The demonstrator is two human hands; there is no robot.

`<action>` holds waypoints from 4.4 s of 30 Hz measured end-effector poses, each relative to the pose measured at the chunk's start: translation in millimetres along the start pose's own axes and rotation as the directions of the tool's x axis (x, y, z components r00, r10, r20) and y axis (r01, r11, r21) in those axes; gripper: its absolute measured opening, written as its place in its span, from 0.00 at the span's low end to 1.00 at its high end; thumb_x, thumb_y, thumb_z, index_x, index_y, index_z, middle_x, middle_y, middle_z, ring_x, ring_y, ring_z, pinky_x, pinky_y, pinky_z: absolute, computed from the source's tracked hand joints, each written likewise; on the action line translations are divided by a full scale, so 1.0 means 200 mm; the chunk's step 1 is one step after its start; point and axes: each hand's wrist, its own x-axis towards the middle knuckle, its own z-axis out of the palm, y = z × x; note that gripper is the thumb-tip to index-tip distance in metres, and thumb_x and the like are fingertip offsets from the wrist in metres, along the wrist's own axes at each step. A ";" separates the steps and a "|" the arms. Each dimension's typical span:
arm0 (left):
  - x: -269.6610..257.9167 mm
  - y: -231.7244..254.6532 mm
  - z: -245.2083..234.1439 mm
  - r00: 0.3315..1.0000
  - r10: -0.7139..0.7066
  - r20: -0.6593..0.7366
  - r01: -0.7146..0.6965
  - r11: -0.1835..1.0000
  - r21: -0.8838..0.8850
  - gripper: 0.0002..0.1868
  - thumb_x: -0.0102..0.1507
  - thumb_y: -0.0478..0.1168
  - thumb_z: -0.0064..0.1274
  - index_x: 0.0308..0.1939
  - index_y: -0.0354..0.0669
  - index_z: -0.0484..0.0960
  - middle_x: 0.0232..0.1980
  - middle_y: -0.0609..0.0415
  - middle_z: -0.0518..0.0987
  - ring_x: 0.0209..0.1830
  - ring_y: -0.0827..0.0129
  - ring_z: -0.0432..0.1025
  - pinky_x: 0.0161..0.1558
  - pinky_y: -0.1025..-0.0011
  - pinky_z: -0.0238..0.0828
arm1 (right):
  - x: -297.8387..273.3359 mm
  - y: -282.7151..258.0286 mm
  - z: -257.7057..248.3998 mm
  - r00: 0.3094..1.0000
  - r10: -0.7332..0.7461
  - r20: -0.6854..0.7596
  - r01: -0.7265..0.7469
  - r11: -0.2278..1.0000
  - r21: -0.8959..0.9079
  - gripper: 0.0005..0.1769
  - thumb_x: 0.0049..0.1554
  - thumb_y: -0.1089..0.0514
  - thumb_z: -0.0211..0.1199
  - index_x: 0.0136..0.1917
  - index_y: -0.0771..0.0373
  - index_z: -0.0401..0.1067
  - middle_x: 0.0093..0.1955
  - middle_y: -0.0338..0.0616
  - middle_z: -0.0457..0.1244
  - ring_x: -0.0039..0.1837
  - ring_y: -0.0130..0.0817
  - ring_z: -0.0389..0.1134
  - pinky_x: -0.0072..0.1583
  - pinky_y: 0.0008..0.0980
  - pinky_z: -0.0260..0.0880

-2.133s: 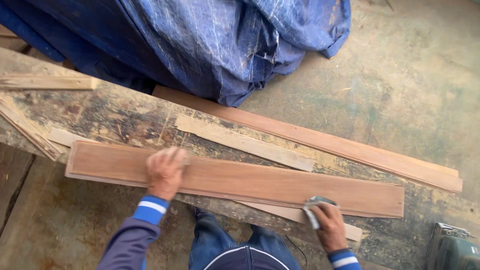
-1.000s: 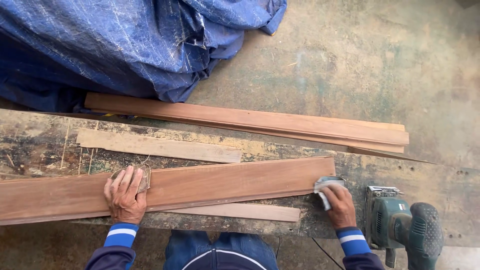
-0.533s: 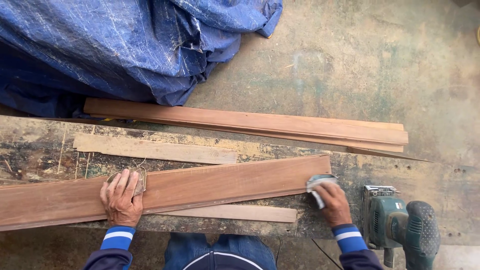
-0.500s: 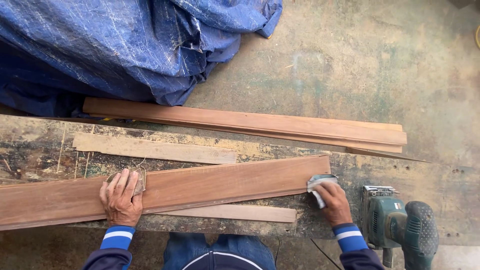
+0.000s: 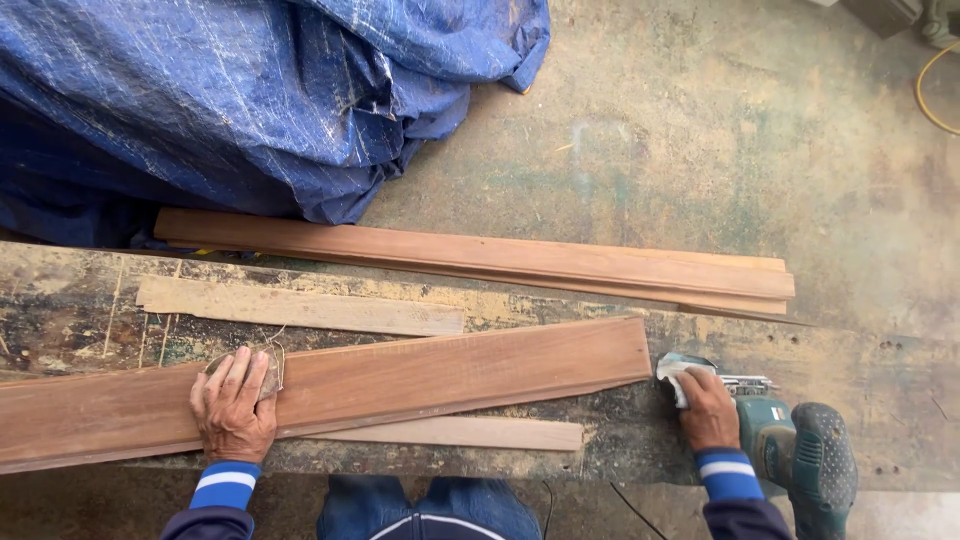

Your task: Sanding wooden planks manually using sandpaper and a sanding block.

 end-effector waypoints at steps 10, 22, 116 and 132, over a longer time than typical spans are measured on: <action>0.00 0.01 0.01 1.000 -0.022 0.013 0.022 1.000 0.006 0.24 0.64 0.45 0.56 0.66 0.57 0.79 0.73 0.56 0.74 0.75 0.61 0.65 0.81 0.48 0.50 | -0.07 -1.15 0.34 0.944 -0.138 -0.301 0.216 0.945 0.244 0.34 0.52 0.72 0.58 0.72 0.62 0.65 0.72 0.55 0.62 0.71 0.56 0.65 0.70 0.55 0.65; 0.04 0.04 -0.02 0.999 -0.050 -0.015 0.050 0.999 -0.007 0.25 0.61 0.44 0.56 0.64 0.57 0.78 0.72 0.58 0.73 0.73 0.62 0.65 0.78 0.49 0.52 | 0.18 -0.89 0.37 0.985 0.120 -0.121 -0.096 0.977 0.190 0.29 0.55 0.67 0.60 0.70 0.59 0.67 0.70 0.53 0.64 0.68 0.50 0.66 0.66 0.45 0.71; 0.20 -0.43 -0.31 0.850 0.508 0.139 -0.469 0.850 -0.239 0.35 0.52 0.42 0.61 0.65 0.55 0.75 0.69 0.56 0.71 0.69 0.59 0.63 0.70 0.50 0.51 | 0.18 -2.12 0.39 0.956 0.081 -0.281 0.010 0.952 0.307 0.33 0.52 0.59 0.66 0.72 0.52 0.68 0.71 0.47 0.65 0.71 0.46 0.66 0.70 0.46 0.64; 0.14 -0.41 -0.22 0.893 0.424 0.153 -0.402 0.902 -0.154 0.28 0.58 0.43 0.56 0.64 0.60 0.76 0.70 0.58 0.72 0.70 0.59 0.63 0.74 0.52 0.49 | -0.11 -1.91 0.35 0.959 -0.167 -0.231 0.246 0.893 0.377 0.38 0.50 0.67 0.64 0.73 0.50 0.66 0.74 0.43 0.62 0.75 0.46 0.61 0.75 0.50 0.57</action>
